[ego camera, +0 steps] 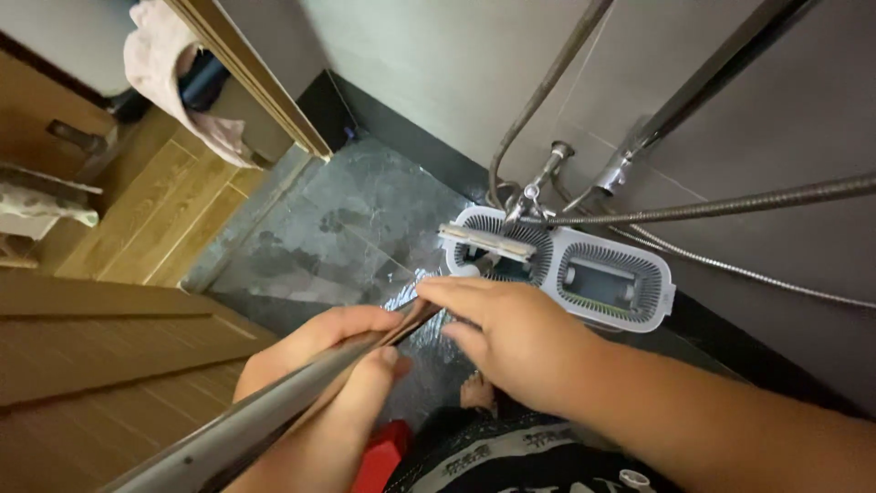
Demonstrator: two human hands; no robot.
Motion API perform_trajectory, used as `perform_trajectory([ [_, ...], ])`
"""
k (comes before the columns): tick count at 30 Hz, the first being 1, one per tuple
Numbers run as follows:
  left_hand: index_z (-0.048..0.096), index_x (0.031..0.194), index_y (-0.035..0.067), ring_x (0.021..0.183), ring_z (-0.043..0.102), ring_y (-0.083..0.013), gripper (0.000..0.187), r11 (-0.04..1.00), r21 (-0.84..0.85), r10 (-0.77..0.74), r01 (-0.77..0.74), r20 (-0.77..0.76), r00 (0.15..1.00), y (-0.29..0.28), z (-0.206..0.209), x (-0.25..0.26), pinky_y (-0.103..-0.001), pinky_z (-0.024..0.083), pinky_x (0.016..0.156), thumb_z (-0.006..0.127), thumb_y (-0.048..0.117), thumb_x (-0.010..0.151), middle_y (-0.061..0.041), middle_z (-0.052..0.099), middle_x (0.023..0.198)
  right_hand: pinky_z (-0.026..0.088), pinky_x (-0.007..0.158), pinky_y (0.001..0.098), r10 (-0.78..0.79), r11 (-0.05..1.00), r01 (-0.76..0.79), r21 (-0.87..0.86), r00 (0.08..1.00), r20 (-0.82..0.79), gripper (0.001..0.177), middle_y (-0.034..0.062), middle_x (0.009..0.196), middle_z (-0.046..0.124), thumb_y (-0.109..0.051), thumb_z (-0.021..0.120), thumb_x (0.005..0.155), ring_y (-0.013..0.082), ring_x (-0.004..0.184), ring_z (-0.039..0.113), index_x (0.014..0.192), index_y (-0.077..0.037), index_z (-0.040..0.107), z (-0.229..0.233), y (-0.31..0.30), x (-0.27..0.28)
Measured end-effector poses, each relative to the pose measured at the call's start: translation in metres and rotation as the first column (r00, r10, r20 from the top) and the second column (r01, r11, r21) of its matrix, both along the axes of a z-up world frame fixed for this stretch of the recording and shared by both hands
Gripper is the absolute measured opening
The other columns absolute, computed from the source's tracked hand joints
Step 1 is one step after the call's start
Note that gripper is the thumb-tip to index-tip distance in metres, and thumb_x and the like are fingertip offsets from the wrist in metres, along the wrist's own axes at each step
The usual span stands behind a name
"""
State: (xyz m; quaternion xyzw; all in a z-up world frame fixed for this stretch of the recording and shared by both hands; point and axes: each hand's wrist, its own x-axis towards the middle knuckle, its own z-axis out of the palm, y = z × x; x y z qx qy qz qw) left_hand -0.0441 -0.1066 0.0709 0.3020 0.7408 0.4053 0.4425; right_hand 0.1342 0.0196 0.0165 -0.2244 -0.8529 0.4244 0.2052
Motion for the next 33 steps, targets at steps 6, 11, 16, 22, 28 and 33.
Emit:
perform_trajectory([
  [6, 0.077, 0.106, 0.003, 0.073, 0.07, -0.0105, 0.027, 0.983, 0.176, -0.051, 0.054, -0.019, 0.999, 0.018, -0.016, 0.02, -0.026, 0.056, 0.068, 0.067, 0.013, 0.083, -0.007, 0.081, 0.079, 0.05, 0.099, 0.0368, -0.096, 0.994, 0.105, -0.041, 0.978, 0.187, 0.049, 0.0162, 0.134, 0.066, -0.009, 0.071, 0.085, 0.0336, 0.123, 0.063, 0.133, -0.005, 0.063, -0.012, 0.004, 0.004],
  [11, 0.075, 0.105, 0.006, 0.076, 0.072, -0.0092, 0.025, 0.981, 0.147, -0.109, 0.123, -0.102, 0.989, 0.049, -0.063, 0.027, -0.025, 0.057, 0.071, 0.066, 0.016, 0.084, -0.003, 0.079, 0.082, 0.049, 0.103, 0.0371, -0.125, 0.987, 0.144, -0.073, 0.967, 0.222, 0.053, 0.0179, 0.135, 0.065, -0.007, 0.069, 0.084, 0.0335, 0.125, 0.061, 0.136, -0.004, 0.06, -0.029, 0.008, 0.022],
  [16, 0.075, 0.104, 0.01, 0.074, 0.067, -0.0133, 0.025, 0.988, -0.121, -0.104, 0.099, -0.029, 0.994, 0.083, -0.085, 0.03, -0.03, 0.055, 0.069, 0.068, 0.017, 0.081, -0.008, 0.076, 0.08, 0.047, 0.102, 0.0368, -0.148, 0.978, 0.179, -0.103, 0.955, 0.258, 0.054, 0.0171, 0.138, 0.063, -0.007, 0.068, 0.083, 0.0329, 0.126, 0.06, 0.136, -0.005, 0.06, -0.029, 0.017, 0.038],
  [22, 0.072, 0.109, 0.014, 0.078, 0.069, -0.0117, 0.028, 0.97, -0.16, -0.198, 0.182, -0.091, 0.976, 0.101, -0.129, 0.033, -0.028, 0.055, 0.074, 0.066, 0.019, 0.082, -0.004, 0.076, 0.087, 0.048, 0.104, 0.0378, -0.135, 0.983, 0.158, -0.094, 0.966, 0.22, 0.051, 0.018, 0.139, 0.063, -0.007, 0.067, 0.085, 0.033, 0.127, 0.061, 0.136, -0.004, 0.061, -0.037, 0.024, 0.054],
  [28, 0.069, 0.111, 0.013, 0.069, 0.057, -0.0124, 0.025, 0.966, -0.215, -0.113, 0.146, 0.158, 0.981, 0.122, -0.134, 0.039, -0.031, 0.048, 0.06, 0.064, 0.019, 0.087, -0.004, 0.068, 0.084, 0.049, 0.101, 0.0378, -0.163, 0.974, 0.199, -0.111, 0.948, 0.272, 0.053, 0.018, 0.139, 0.062, -0.007, 0.067, 0.085, 0.0331, 0.126, 0.061, 0.137, -0.004, 0.059, -0.036, 0.023, 0.063],
  [33, 0.065, 0.11, 0.014, 0.067, 0.053, -0.0084, 0.022, 0.981, -0.161, -0.068, 0.112, 0.256, 0.964, 0.128, -0.18, 0.046, -0.026, 0.046, 0.058, 0.068, 0.019, 0.09, 0.001, 0.062, 0.08, 0.055, 0.091, 0.0358, -0.154, 0.957, 0.228, -0.181, 0.925, 0.347, 0.053, 0.0156, 0.139, 0.062, -0.008, 0.066, 0.085, 0.0283, 0.111, 0.069, 0.137, -0.007, 0.059, -0.025, 0.021, 0.069],
])
